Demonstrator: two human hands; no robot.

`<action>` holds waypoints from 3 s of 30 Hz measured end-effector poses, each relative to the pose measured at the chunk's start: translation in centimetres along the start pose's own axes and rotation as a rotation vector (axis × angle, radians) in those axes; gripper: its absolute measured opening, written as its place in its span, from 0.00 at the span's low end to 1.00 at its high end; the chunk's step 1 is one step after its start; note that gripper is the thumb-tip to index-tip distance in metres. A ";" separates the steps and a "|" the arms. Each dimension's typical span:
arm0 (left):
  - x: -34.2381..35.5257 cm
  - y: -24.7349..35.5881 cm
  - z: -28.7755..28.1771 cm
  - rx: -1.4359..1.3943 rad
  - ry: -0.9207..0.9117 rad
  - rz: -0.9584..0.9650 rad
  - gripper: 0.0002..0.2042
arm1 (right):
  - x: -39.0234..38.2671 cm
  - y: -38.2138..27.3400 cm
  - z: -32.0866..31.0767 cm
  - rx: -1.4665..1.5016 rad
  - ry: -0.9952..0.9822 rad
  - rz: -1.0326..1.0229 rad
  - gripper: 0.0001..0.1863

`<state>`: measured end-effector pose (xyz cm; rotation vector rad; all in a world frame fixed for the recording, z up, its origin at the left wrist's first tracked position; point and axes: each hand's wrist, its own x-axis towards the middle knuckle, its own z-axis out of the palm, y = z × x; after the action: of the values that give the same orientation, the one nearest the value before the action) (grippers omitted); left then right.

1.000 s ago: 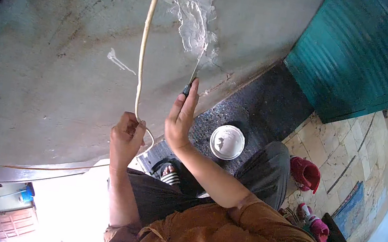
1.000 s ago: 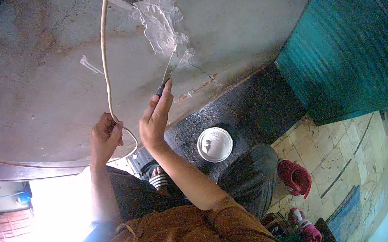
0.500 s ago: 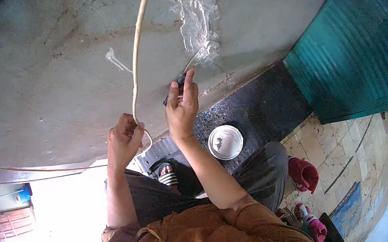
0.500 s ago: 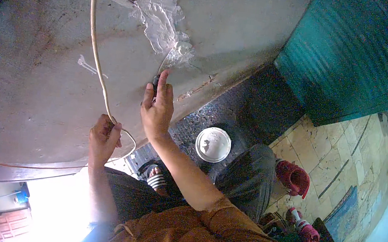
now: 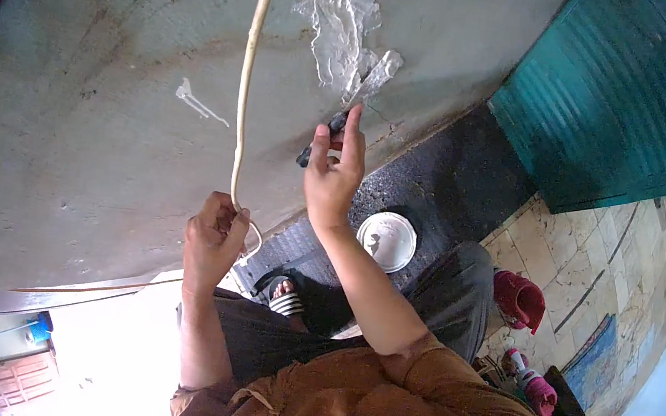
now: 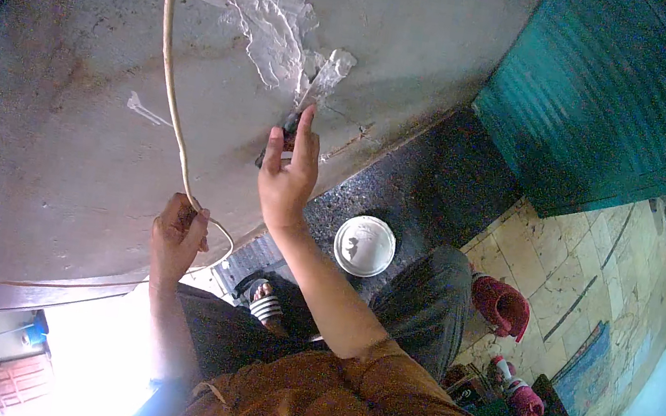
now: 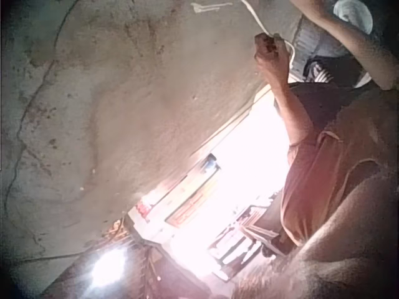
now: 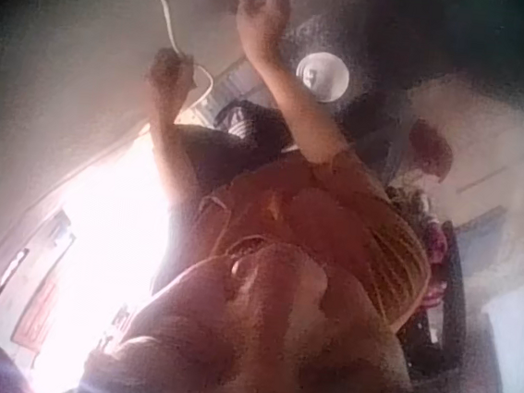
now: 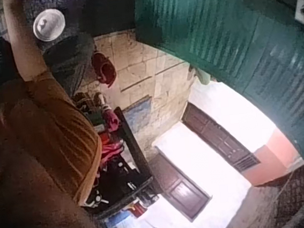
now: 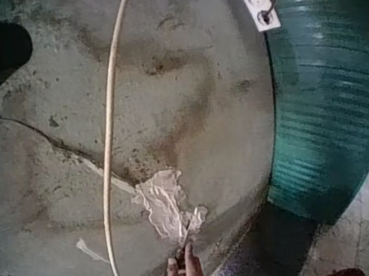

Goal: The person applies plaster to a crack on a wall using a putty knife, taking material from a container and smoothing it over the surface by hand and with the tool.

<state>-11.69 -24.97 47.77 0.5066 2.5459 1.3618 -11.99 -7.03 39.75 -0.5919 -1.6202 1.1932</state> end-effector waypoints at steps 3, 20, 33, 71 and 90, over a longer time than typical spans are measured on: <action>0.1 -0.3 0.0 -0.025 -0.004 0.013 0.05 | -1.1 0.0 -1.1 0.081 0.008 -0.011 0.31; -0.5 0.1 -0.1 -0.001 0.002 -0.015 0.05 | -4.5 3.3 -7.1 -0.164 -0.341 0.025 0.31; -0.7 0.5 0.0 0.039 -0.004 0.018 0.05 | 0.3 4.0 -11.5 -0.444 -0.302 -0.326 0.30; -0.3 0.1 1.1 0.054 0.005 0.018 0.05 | 5.2 1.3 -16.1 -0.668 -0.538 -0.456 0.34; -0.1 0.8 1.3 0.062 -0.013 0.005 0.06 | 3.7 7.0 -17.0 -0.747 -0.579 -0.460 0.33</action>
<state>-11.05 -23.65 47.72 0.5306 2.5854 1.2803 0.89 5.80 35.31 -0.2864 -2.5536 0.3942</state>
